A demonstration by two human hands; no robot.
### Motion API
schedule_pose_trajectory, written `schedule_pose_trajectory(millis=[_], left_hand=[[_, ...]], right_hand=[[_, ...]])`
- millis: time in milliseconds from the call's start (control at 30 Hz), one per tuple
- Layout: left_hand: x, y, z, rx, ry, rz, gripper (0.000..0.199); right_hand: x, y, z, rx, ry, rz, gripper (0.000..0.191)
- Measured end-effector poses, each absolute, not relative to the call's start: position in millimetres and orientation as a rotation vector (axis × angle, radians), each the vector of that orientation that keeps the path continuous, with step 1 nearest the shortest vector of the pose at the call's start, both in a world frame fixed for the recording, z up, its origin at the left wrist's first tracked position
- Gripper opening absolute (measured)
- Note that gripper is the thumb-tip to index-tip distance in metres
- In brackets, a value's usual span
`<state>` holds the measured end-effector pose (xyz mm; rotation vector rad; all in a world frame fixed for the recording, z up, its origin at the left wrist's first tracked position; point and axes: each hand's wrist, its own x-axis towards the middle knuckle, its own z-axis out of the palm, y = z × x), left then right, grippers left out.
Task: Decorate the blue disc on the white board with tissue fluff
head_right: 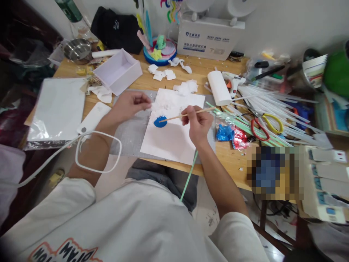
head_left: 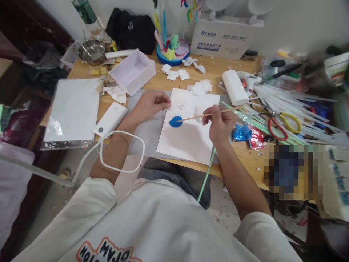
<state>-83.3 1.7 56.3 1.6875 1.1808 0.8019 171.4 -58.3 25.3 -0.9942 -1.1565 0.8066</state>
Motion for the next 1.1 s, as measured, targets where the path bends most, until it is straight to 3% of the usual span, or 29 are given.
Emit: schedule_pose_trajectory(millis=[133,267,833,967,1100], left_hand=[[-109,-59,45,1.633,1.254,0.638,0.017],[-107,-85,30,1.631,1.339,0.483,0.006],[-79,-57,14,2.058,1.463,0.501,0.015],[-77,-55,12,2.063,1.489,0.518,0.016],[-75,-53,12,2.064,1.494,0.527,0.015]], right_hand=[[154,-68,23,-1.011,-1.279,0.898,0.042],[148,-65,16,-1.05,-1.302,0.956,0.041],[147,-61,10,-1.102,-1.235,0.916,0.043],[150,-67,14,-1.116,-1.28,0.756,0.048],[153,-79,18,-1.006,-1.472,0.466,0.041]])
